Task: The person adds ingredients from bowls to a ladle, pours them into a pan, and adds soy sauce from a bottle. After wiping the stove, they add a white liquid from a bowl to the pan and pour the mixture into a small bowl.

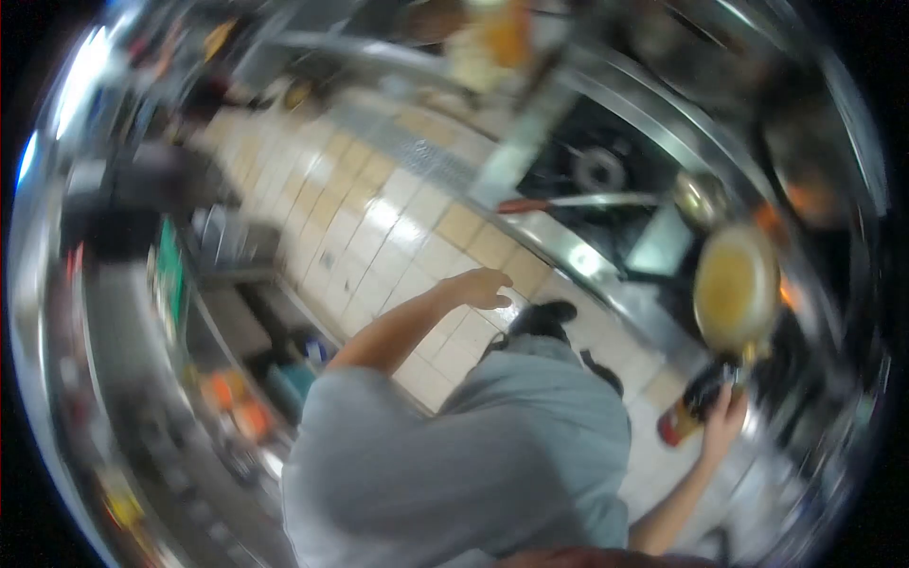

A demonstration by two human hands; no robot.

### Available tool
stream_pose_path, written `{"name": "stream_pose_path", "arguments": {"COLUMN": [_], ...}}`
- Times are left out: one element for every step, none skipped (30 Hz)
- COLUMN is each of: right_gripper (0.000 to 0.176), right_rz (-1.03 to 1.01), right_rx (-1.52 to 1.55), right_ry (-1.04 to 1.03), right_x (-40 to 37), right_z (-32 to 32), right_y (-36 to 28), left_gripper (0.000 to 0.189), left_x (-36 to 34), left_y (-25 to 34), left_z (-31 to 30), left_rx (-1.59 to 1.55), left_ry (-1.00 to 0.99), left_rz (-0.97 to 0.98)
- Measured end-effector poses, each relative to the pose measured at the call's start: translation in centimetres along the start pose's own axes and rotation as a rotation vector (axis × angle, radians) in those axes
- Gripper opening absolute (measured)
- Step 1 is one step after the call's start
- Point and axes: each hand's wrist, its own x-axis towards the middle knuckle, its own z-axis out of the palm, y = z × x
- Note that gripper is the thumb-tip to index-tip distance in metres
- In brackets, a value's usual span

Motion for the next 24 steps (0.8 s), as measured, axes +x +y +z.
{"name": "stream_pose_path", "arguments": {"right_gripper": [0.036, 0.033, 0.037, 0.041, 0.042, 0.044, 0.043, 0.043, 0.044, 0.044, 0.045, 0.046, 0.047, 0.051, 0.055, 0.053, 0.045, 0.035, 0.032, 0.033, 0.036, 0.036, 0.025, 0.025], "right_rz": [-0.072, 0.129, 0.147, 0.174, 0.167, 0.166, 0.085, 0.066, 0.072, 0.083, 0.095, 0.069, 0.060, -0.113, 0.068, 0.155, 0.216, 0.015, 0.031, 0.061, 0.017, 0.113, 0.114, 0.135], "right_rx": [-0.033, -0.029, -0.065, -0.098, -0.116, -0.135, -0.169, -0.178, -0.147, -0.115, -0.193, -0.151, -0.112, -0.107, -0.148, -0.204, -0.254, -0.227, -0.253, -0.401, -0.331, -0.337, -0.323, -0.325], "right_ry": [0.091, -0.011, -0.050, -0.079, -0.111, -0.139, -0.100, -0.115, -0.143, -0.165, -0.171, -0.153, -0.110, -0.207, -0.219, -0.220, -0.141, -0.125, -0.052, -0.082, -0.047, -0.031, -0.039, -0.027], "right_x": [0.5, 0.6, 1.5, 2.4, 2.9, 3.1, 4.0, 4.5, 4.3, 4.2, 4.4, 4.3, 3.7, 5.3, 4.5, 3.6, 3.2, 3.9, 4.4, 5.2, 5.6, 5.7, 5.6, 5.0], "right_z": [-0.1, -0.9, -1.6, -1.9, -1.5, -1.2, -0.9, -1.5, -1.7, -1.8, -2.2, -1.7, -0.9, -1.8, -0.9, -0.1, 1.0, 0.5, 0.6, -0.1, -0.1, -0.5, -0.5, -0.6], "right_y": [3.1, 2.2, 4.0, 6.1, 6.0, 5.5, 6.6, 6.0, 4.9, 4.4, 4.3, 3.1, 2.1, 5.3, 1.3, -2.7, -5.4, -2.7, -2.2, -1.6, -0.9, 0.0, -0.1, -0.9], "left_gripper": [0.060, 0.060, 0.061, 0.061, 0.062, 0.063, 0.063, 0.063, 0.063, 0.063, 0.061, 0.060, 0.062, 0.064, 0.067, 0.068, 0.067, 0.064, 0.061, 0.055, 0.052, 0.052, 0.046, 0.040], "left_x": [-0.6, -0.5, -0.5, -1.2, -2.3, -3.8, -5.6, -8.3, -9.8, -10.7, -11.3, -11.6, -11.6, -11.4, -12.0, -11.9, -10.9, -9.2, -9.3, -8.9, -7.6, -6.2, -6.2, -6.4], "left_y": [-3.7, -7.1, -9.7, -11.7, -13.6, -14.9, -15.4, -15.4, -15.6, -16.2, -17.2, -18.2, -20.1, -21.6, -21.6, -21.0, -23.4, -27.9, -24.5, -21.4, -22.1, -20.6, -18.4, -17.4], "left_z": [1.2, 3.2, 4.6, 6.0, 7.2, 8.2, 8.5, 8.0, 8.5, 9.4, 10.5, 11.8, 14.0, 15.6, 15.7, 16.0, 17.9, 20.7, 18.1, 16.0, 16.1, 15.0, 13.1, 12.1], "left_rx": [-0.060, -0.064, -0.056, -0.090, -0.116, -0.140, -0.162, -0.175, -0.180, -0.190, -0.156, -0.115, -0.118, -0.101, -0.240, -0.304, -0.293, -0.262, -0.480, -0.549, -0.519, -0.483, -0.536, -0.596], "left_ry": [0.074, 0.121, 0.160, 0.200, 0.247, 0.287, 0.308, 0.258, 0.202, 0.205, 0.164, 0.116, 0.140, 0.146, 0.133, 0.160, 0.164, 0.103, 0.101, 0.097, 0.041, -0.002, -0.048, -0.083], "left_rz": [-0.061, -0.084, -0.098, -0.128, -0.211, -0.292, -0.316, -0.374, -0.430, -0.432, -0.476, -0.506, -0.501, -0.462, -0.445, -0.542, -0.500, -0.420, -0.539, -0.624, -0.608, -0.575, -0.614, -0.667]}}
